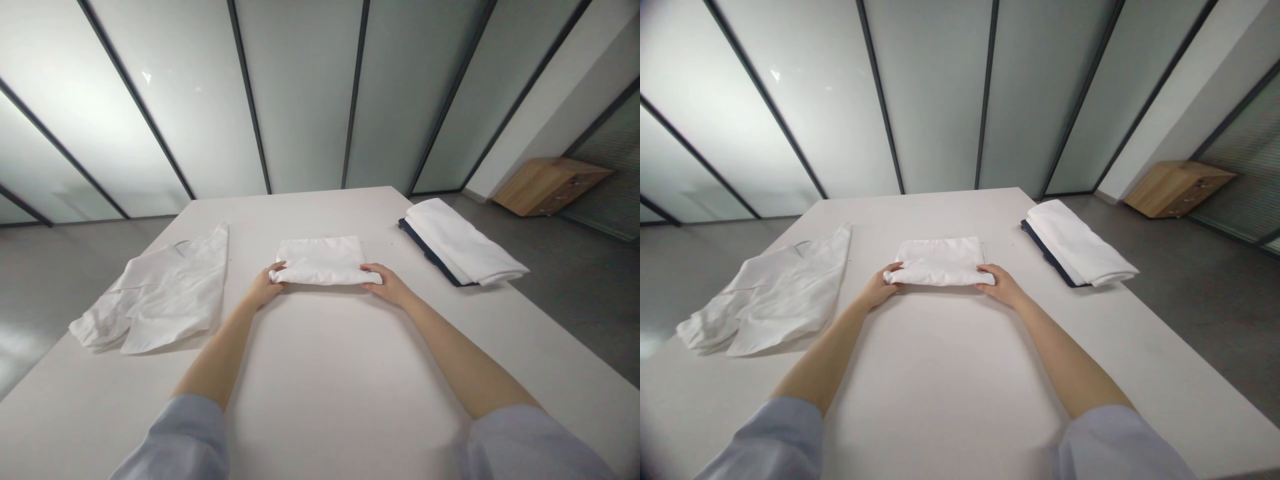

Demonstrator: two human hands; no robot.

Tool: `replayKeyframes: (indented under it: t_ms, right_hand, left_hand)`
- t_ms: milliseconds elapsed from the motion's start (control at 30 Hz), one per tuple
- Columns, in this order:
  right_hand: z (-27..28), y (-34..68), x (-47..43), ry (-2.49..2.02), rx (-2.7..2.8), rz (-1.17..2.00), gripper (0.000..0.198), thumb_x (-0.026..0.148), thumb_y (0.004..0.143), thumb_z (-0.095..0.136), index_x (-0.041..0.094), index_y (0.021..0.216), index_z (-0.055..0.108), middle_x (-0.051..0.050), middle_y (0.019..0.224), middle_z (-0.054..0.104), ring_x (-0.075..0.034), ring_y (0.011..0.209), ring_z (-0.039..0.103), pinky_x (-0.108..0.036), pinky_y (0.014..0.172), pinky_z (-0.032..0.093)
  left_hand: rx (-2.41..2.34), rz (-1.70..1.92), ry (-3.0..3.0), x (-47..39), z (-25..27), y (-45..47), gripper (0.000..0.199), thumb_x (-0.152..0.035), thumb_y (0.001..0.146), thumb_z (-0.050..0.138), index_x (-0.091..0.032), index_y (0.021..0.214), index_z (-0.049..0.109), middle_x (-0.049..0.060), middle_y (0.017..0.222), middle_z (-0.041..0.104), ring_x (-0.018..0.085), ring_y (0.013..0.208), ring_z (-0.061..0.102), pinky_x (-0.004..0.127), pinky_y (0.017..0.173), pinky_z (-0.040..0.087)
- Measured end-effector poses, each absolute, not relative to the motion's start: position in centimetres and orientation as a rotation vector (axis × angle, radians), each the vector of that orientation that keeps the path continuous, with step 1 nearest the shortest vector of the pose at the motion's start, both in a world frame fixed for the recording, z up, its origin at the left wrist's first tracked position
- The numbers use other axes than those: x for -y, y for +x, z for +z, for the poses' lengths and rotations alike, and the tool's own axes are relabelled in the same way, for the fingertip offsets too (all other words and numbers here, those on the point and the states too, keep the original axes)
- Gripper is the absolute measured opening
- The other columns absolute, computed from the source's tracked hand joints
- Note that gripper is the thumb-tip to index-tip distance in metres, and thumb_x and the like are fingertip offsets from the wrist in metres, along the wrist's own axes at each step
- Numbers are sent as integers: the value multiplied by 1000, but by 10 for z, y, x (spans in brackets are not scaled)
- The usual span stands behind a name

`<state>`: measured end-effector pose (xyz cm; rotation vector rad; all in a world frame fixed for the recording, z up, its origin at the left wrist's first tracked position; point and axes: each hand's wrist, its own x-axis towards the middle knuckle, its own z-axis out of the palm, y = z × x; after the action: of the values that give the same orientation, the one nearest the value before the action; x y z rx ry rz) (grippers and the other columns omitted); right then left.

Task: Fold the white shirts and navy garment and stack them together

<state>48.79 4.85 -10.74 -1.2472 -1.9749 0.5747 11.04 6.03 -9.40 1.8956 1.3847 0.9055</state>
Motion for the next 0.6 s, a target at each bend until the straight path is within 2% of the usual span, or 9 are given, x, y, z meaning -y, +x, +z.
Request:
replayKeyframes:
  t_ms: [100, 167, 267, 333, 433, 500, 600]
  right_hand:
    - [-109, 489, -50, -1197, 2096, 481, 48, 30, 71, 72, 25, 118, 66, -10, 126, 62, -29, 117, 58, -48, 104, 42]
    - [-109, 489, -51, -1188, 2129, 442, 43, 27, 70, 72, 26, 113, 70, -10, 132, 59, -30, 123, 54, -51, 106, 39]
    - [-108, 486, -49, -1156, 2098, 480, 33, 25, 74, 68, 27, 107, 72, -6, 135, 59, -29, 134, 45, -50, 111, 36]
    - [-107, 483, -46, -1168, 2052, 560, 36, 25, 76, 65, 28, 112, 70, -5, 134, 61, -26, 135, 44, -46, 111, 36]
    - [-104, 479, -42, -1257, 1975, 666, 41, 27, 78, 63, 26, 118, 67, -6, 131, 62, -26, 127, 53, -43, 108, 40]
    - [-102, 477, -41, -1311, 1919, 711, 36, 31, 80, 61, 24, 114, 69, -7, 123, 67, -28, 118, 60, -44, 103, 44]
    - [-98, 475, -42, -1363, 1830, 757, 30, 36, 83, 57, 22, 107, 69, -7, 111, 72, -29, 107, 64, -45, 97, 48]
  left_hand:
    - [-1414, 874, 2018, -62, -94, 111, 43, -23, 63, 58, -17, 104, 69, 9, 113, 69, 27, 105, 62, 42, 97, 47]
    - [-1440, 888, 2053, -62, -93, 112, 35, -23, 65, 56, -18, 97, 71, 9, 113, 69, 27, 108, 61, 44, 100, 45]
    - [-1415, 940, 2039, -62, -94, 112, 39, -24, 66, 57, -19, 102, 70, 9, 124, 65, 28, 123, 53, 44, 108, 39]
    - [-1397, 978, 1943, -63, -95, 113, 44, -26, 67, 57, -18, 109, 68, 9, 127, 64, 29, 127, 50, 43, 108, 39]
    - [-1367, 1002, 1767, -63, -99, 113, 44, -32, 70, 55, -14, 108, 66, 11, 114, 70, 29, 109, 61, 43, 97, 47]
    - [-1369, 1015, 1720, -64, -101, 114, 41, -39, 72, 56, -13, 101, 67, 9, 102, 72, 28, 99, 64, 42, 91, 50]
    - [-1452, 1054, 1697, -64, -101, 115, 43, -51, 74, 55, -14, 94, 66, 7, 92, 72, 27, 94, 64, 38, 85, 50]
